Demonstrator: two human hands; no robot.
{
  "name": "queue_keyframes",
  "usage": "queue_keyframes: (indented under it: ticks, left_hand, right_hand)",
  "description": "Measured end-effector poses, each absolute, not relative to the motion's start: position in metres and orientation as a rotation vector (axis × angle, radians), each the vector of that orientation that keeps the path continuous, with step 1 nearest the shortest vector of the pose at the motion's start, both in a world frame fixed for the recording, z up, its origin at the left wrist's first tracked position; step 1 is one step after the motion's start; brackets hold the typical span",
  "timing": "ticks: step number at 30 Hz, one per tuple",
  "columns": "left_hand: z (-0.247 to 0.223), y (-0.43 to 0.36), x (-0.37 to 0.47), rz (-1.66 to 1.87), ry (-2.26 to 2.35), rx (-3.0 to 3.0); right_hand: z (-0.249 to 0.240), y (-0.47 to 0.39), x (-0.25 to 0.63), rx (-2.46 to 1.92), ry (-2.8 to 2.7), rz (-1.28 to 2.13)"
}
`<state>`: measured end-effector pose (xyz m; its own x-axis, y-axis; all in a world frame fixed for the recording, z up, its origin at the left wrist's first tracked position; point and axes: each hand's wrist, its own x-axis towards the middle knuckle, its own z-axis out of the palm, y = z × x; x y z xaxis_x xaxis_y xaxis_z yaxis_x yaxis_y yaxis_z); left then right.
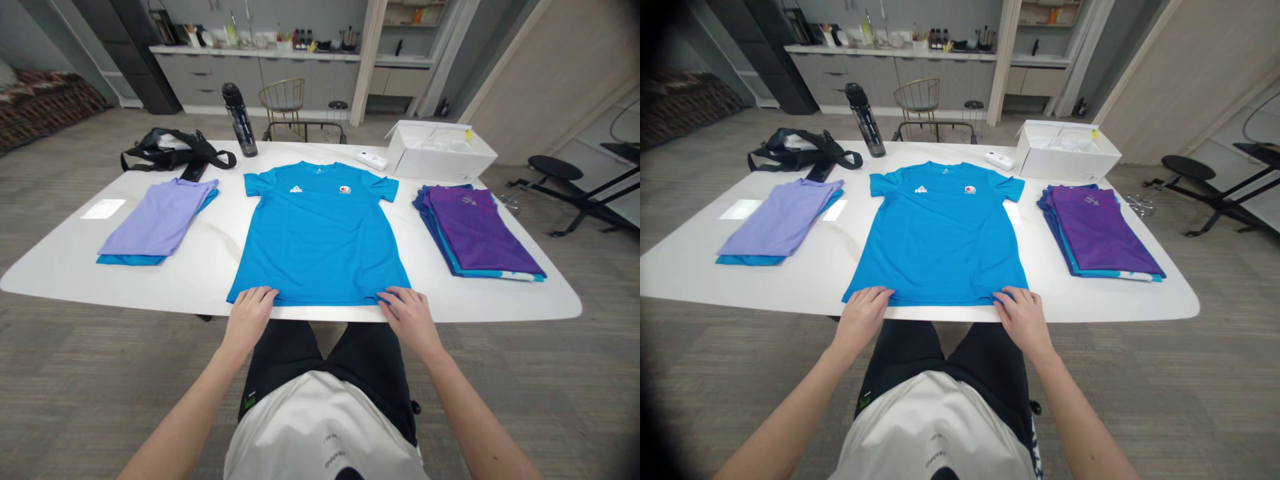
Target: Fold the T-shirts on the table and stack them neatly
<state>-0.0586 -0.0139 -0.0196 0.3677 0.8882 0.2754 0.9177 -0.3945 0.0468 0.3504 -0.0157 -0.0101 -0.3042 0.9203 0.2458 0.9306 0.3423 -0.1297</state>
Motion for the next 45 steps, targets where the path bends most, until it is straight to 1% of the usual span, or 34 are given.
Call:
queue_keyframes:
  ticks: [3,9,14,18,22,27,32,36,39,41,45]
  left_hand:
    - [-0.017,-0.012,-0.061,-0.401,-1.646,-2.454]
    - [-0.017,-0.015,-0.082,-0.405,-1.715,-2.366]
    - [-0.019,-0.020,-0.093,-0.380,-1.712,-2.366]
    - [-0.015,-0.020,-0.089,-0.462,-1.712,-2.360]
    - [-0.009,-0.019,-0.088,-0.566,-1.746,-2.299]
    - [-0.014,-0.019,-0.095,-0.463,-1.761,-2.294]
    - [-0.022,-0.019,-0.102,-0.397,-1.755,-2.320]
    - [-0.016,-0.020,-0.104,-0.592,-1.780,-2.299]
    - [-0.011,-0.022,-0.105,-0.724,-1.784,-2.247]
    - [-0.011,-0.023,-0.106,-0.686,-1.782,-2.237]
    - [-0.017,-0.023,-0.108,-0.476,-1.797,-2.254]
  right_hand:
    - [-0.010,-0.013,0.348,-1.586,-2.362,-0.048]
    - [-0.008,-0.013,0.349,-1.714,-2.222,-0.162]
    - [-0.009,-0.015,0.343,-1.704,-2.179,-0.178]
    - [-0.011,-0.013,0.326,-1.684,-2.197,-0.134]
    - [-0.013,-0.009,0.318,-1.762,-2.149,-0.177]
    - [-0.015,-0.012,0.328,-1.871,-2.031,-0.268]
    - [-0.015,-0.015,0.338,-1.801,-2.083,-0.288]
    - [-0.014,-0.015,0.344,-1.703,-2.033,-0.327]
    - [-0.014,-0.015,0.347,-1.760,-2.037,-0.340]
    - [-0.015,-0.015,0.349,-1.863,-2.051,-0.328]
    - [-0.020,-0.014,0.357,-1.988,-2.011,-0.324]
